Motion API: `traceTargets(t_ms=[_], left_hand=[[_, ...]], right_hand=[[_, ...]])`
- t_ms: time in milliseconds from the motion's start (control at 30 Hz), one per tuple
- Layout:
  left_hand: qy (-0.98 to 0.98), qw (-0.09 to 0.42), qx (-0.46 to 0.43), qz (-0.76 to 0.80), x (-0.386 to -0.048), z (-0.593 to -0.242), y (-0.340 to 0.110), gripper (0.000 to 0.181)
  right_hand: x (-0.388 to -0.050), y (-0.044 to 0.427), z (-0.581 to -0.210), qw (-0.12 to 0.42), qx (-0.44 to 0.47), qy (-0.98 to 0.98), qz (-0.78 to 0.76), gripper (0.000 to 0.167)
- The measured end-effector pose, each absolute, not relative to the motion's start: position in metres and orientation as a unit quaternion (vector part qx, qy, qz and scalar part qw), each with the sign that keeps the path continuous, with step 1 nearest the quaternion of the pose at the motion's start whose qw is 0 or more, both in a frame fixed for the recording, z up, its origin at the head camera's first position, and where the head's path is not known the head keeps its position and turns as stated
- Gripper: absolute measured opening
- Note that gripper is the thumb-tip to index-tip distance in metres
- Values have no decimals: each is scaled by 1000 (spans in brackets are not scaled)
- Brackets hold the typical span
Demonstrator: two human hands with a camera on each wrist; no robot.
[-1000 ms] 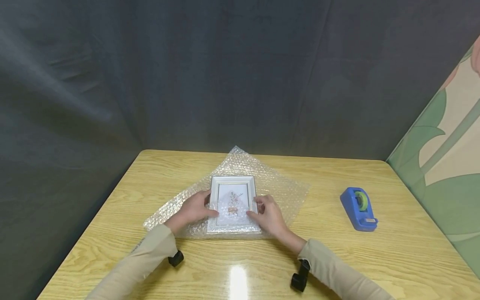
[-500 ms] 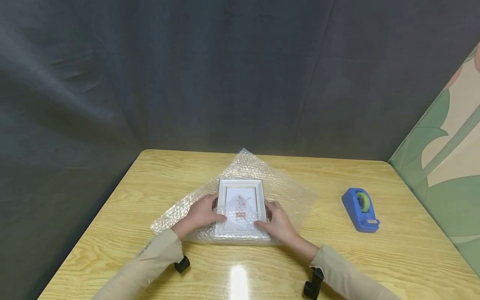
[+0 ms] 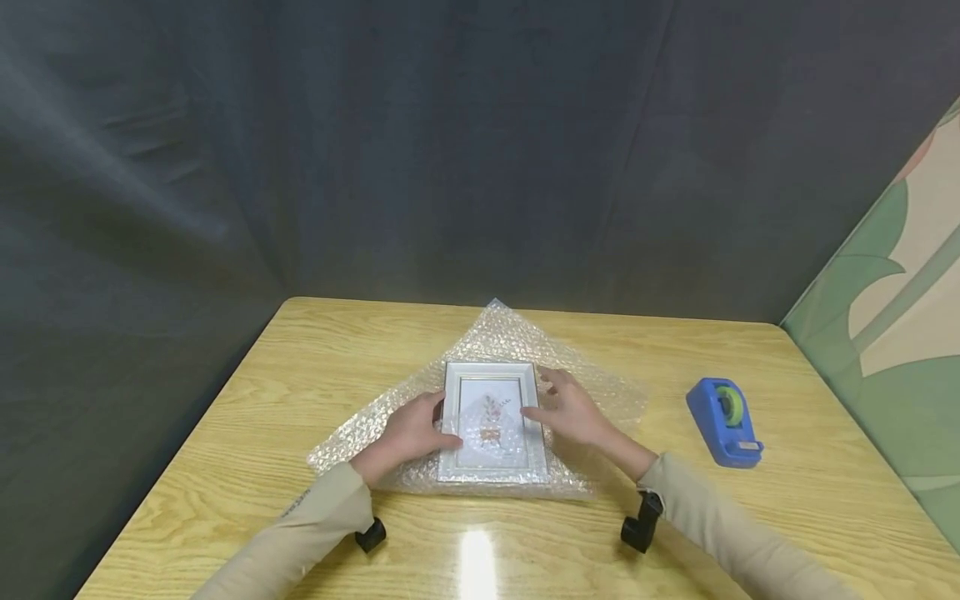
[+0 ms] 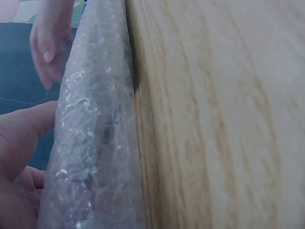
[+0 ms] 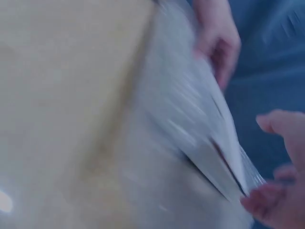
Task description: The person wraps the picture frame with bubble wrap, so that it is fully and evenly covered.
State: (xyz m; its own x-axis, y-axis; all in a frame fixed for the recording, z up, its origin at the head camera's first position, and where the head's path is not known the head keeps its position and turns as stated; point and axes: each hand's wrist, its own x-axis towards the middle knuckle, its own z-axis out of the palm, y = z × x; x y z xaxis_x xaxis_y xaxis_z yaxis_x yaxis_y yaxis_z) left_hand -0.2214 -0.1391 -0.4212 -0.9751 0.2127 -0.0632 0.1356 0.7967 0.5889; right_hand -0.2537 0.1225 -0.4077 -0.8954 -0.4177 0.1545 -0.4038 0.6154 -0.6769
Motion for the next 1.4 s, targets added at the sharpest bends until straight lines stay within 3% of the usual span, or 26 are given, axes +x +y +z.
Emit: traceTargets(t_ms=[233,600,1100,1400], left_hand=[[946,64,93,305,-220,-419,-140,86],[948,62,91,300,-219,-420,-140,86],[946,63,95,304,-221,-419,-139,86],[945,65,96,306,-221,-419,-141,84]], right_hand=[[-301,130,-390,45,-288,883,-366,66],[-359,132,-401,29,-255,910,-327,66],[-385,125,-432,35,-227,909,-348,73],[-384,120,-428,11,-234,900,-367,62]])
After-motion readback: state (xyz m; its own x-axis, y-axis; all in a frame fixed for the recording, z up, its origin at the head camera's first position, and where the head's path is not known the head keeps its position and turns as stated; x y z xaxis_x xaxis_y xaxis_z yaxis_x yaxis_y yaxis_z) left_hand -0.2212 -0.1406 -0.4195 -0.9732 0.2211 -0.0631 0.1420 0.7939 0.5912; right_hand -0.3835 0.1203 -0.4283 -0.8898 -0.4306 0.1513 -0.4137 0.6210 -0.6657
